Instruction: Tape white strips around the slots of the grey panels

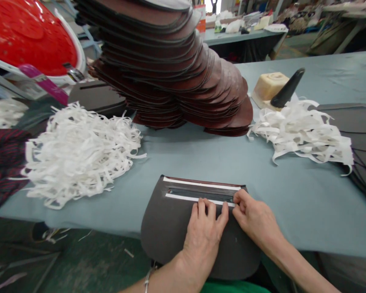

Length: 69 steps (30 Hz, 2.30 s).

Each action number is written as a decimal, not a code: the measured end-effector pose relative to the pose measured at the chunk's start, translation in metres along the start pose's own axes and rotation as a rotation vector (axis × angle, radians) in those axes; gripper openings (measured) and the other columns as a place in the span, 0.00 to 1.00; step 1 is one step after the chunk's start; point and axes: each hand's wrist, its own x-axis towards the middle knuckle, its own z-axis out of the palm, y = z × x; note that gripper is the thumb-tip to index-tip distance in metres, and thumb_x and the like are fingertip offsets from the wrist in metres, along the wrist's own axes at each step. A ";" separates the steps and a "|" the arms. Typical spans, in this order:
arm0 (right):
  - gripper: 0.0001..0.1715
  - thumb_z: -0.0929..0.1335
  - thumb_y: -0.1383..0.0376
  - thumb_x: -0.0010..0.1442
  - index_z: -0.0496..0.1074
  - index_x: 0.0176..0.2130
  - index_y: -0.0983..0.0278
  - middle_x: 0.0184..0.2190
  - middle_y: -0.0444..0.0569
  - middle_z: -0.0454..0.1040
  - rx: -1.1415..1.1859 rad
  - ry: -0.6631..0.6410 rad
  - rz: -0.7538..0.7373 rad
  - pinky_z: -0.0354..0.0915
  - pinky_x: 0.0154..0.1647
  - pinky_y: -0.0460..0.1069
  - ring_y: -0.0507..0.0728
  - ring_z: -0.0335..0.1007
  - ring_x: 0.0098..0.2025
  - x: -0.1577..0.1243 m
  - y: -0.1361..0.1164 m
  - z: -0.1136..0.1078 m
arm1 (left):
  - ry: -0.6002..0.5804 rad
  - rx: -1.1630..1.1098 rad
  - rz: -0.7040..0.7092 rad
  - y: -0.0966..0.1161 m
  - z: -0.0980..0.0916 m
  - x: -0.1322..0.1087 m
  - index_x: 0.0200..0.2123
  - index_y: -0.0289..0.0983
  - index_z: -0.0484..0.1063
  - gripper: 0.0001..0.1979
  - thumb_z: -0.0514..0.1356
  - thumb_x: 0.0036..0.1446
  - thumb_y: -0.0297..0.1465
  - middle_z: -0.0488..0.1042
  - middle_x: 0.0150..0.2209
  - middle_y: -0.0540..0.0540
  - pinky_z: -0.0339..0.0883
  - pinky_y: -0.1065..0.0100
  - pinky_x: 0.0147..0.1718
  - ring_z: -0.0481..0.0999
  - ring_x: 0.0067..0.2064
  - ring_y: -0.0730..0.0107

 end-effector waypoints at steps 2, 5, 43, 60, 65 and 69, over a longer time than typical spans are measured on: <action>0.09 0.59 0.68 0.57 0.67 0.35 0.60 0.22 0.42 0.72 -0.060 0.028 -0.074 0.51 0.26 0.47 0.53 0.68 0.23 -0.004 0.001 0.000 | 0.018 -0.056 -0.016 -0.005 0.001 -0.003 0.60 0.38 0.58 0.26 0.53 0.57 0.23 0.69 0.48 0.34 0.70 0.51 0.44 0.70 0.49 0.49; 0.12 0.60 0.67 0.58 0.71 0.34 0.58 0.24 0.43 0.74 -0.113 0.042 -0.125 0.52 0.26 0.47 0.55 0.71 0.25 -0.007 0.007 -0.004 | 0.053 -0.285 -0.048 -0.032 0.000 -0.010 0.55 0.36 0.64 0.19 0.51 0.60 0.23 0.69 0.47 0.38 0.68 0.55 0.49 0.69 0.51 0.57; 0.08 0.63 0.69 0.63 0.71 0.34 0.64 0.32 0.50 0.68 -0.019 0.300 -0.495 0.58 0.38 0.53 0.59 0.63 0.37 0.066 -0.100 0.056 | 0.283 -0.690 -0.462 -0.149 0.028 -0.023 0.46 0.39 0.63 0.15 0.61 0.55 0.29 0.68 0.44 0.45 0.63 0.56 0.47 0.66 0.47 0.60; 0.13 0.62 0.76 0.58 0.73 0.42 0.71 0.33 0.54 0.69 -0.326 0.363 -0.694 0.62 0.34 0.55 0.60 0.61 0.35 0.056 -0.115 0.059 | 0.215 -0.434 -0.169 -0.141 0.025 -0.020 0.53 0.37 0.65 0.15 0.49 0.64 0.26 0.71 0.48 0.42 0.62 0.56 0.56 0.67 0.55 0.62; 0.19 0.59 0.77 0.58 0.71 0.46 0.75 0.39 0.60 0.70 -0.343 0.369 -0.791 0.64 0.37 0.55 0.62 0.62 0.40 0.026 -0.055 0.035 | 0.219 -0.411 -0.152 -0.141 0.026 -0.021 0.52 0.36 0.66 0.15 0.49 0.64 0.25 0.72 0.48 0.42 0.63 0.56 0.56 0.67 0.55 0.63; 0.19 0.58 0.76 0.60 0.69 0.49 0.75 0.42 0.61 0.69 -0.354 0.367 -0.842 0.63 0.41 0.58 0.63 0.62 0.44 0.006 -0.009 0.022 | 0.233 -0.414 -0.142 -0.141 0.027 -0.022 0.52 0.37 0.66 0.16 0.47 0.64 0.25 0.72 0.49 0.41 0.64 0.54 0.55 0.67 0.55 0.62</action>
